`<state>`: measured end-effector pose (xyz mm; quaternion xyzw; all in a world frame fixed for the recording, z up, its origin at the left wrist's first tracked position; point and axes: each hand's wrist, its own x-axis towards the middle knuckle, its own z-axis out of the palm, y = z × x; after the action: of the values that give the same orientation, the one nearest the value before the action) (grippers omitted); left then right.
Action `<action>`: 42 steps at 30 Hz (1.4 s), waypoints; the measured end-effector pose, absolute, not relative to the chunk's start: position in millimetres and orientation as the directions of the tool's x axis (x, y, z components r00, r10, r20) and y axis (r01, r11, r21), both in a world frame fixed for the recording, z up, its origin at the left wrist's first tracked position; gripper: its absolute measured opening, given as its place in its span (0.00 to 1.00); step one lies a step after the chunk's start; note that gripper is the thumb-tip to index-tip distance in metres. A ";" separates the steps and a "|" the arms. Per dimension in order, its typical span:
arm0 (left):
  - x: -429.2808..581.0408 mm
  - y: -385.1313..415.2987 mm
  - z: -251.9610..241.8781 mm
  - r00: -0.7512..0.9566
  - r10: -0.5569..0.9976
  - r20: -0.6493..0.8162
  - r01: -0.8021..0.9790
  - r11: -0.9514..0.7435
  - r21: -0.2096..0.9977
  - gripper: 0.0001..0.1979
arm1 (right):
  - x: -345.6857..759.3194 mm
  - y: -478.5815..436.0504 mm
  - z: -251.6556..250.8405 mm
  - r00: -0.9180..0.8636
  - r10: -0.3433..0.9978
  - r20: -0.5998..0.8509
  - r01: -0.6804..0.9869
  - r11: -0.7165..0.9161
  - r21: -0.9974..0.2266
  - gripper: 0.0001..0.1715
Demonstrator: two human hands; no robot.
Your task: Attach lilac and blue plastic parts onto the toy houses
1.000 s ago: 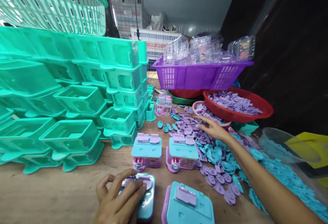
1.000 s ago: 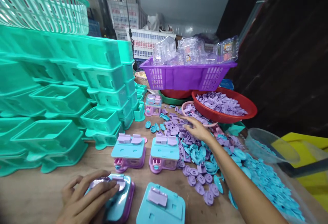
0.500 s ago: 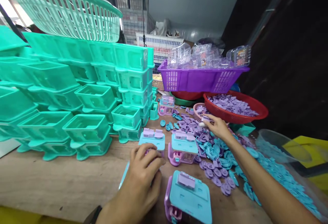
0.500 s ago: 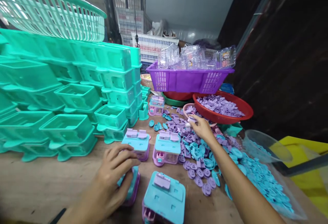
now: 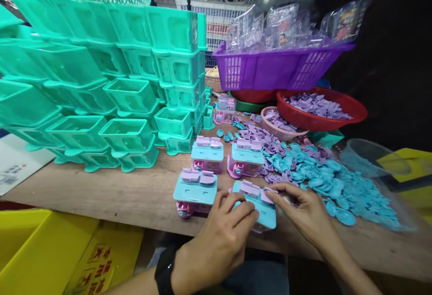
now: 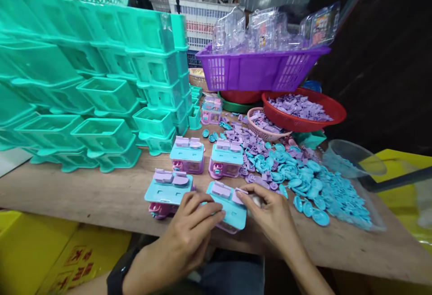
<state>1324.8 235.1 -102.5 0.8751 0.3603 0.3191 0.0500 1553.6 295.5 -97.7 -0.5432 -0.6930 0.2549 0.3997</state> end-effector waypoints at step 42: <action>1348.3 264.0 -121.9 0.581 0.527 0.620 0.654 -0.756 0.031 0.25 | 1642.4 321.8 -172.5 0.150 0.928 0.342 0.940 -0.027 -0.340 0.30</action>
<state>1348.3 264.0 -121.9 0.8833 0.3343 0.3128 -0.1009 1642.4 321.8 -172.5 -0.7165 -0.6518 -0.0125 0.2483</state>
